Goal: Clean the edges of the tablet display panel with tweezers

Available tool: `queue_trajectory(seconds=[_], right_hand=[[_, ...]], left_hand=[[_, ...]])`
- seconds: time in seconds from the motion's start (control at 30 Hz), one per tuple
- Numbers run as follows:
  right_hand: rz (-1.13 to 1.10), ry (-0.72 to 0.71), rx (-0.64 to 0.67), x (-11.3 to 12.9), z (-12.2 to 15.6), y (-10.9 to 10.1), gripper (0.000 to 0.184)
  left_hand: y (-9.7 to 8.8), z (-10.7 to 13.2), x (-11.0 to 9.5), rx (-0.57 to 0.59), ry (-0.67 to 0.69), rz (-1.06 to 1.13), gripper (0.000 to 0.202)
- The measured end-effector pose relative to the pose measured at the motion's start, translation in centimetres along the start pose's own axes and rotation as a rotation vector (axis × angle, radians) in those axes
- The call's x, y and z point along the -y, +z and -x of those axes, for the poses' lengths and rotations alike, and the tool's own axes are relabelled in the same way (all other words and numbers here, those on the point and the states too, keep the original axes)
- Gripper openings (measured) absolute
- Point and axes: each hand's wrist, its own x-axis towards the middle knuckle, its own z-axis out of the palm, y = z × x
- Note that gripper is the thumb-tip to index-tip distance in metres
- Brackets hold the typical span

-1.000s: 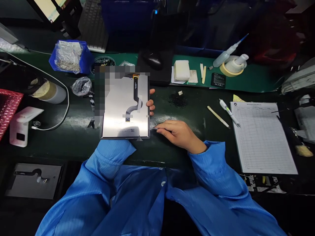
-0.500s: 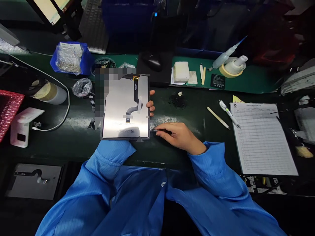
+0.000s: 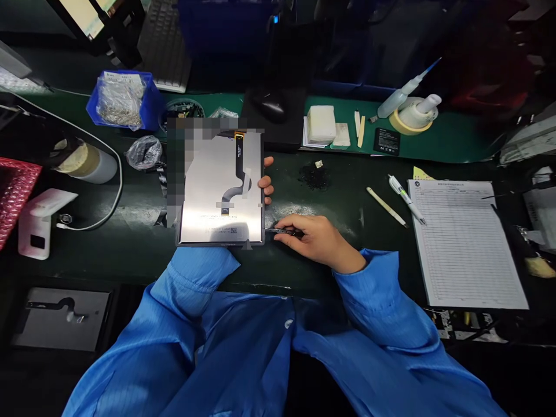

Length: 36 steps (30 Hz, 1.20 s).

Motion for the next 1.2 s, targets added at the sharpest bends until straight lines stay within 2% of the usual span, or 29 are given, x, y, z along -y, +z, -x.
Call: queue_trajectory(seconds=[0.2,0.43,0.63,0.73,0.9,1.1,1.2], right_hand=[[0.037,-0.093,0.008,-0.09,-0.36,-0.10,0.017],[0.000,0.000,0.001,-0.10,0.04,0.08,0.014],[0.054,-0.087,0.012,-0.27,-0.22,0.00,0.016],[0.040,-0.078,0.015,-0.14,-0.24,-0.04,0.018],[-0.007,0.002,-0.005,-0.09,0.04,0.14,0.014],[0.038,-0.092,0.004,-0.26,-0.21,0.10,0.015],[0.036,-0.082,0.015,-0.02,-0.24,-0.02,0.016]], left_hand=[[0.04,-0.10,-0.07,-0.001,-0.011,0.003,0.065],[0.16,0.05,0.15,-0.024,0.003,0.028,0.064],[0.40,0.11,0.28,-0.027,0.002,0.027,0.060],[0.65,0.23,0.29,-0.055,0.017,0.037,0.059],[0.50,0.15,0.19,-0.010,0.003,0.027,0.063],[0.02,0.10,0.20,0.023,0.022,-0.008,0.058],[-0.02,0.03,0.14,0.019,0.016,-0.003,0.059]])
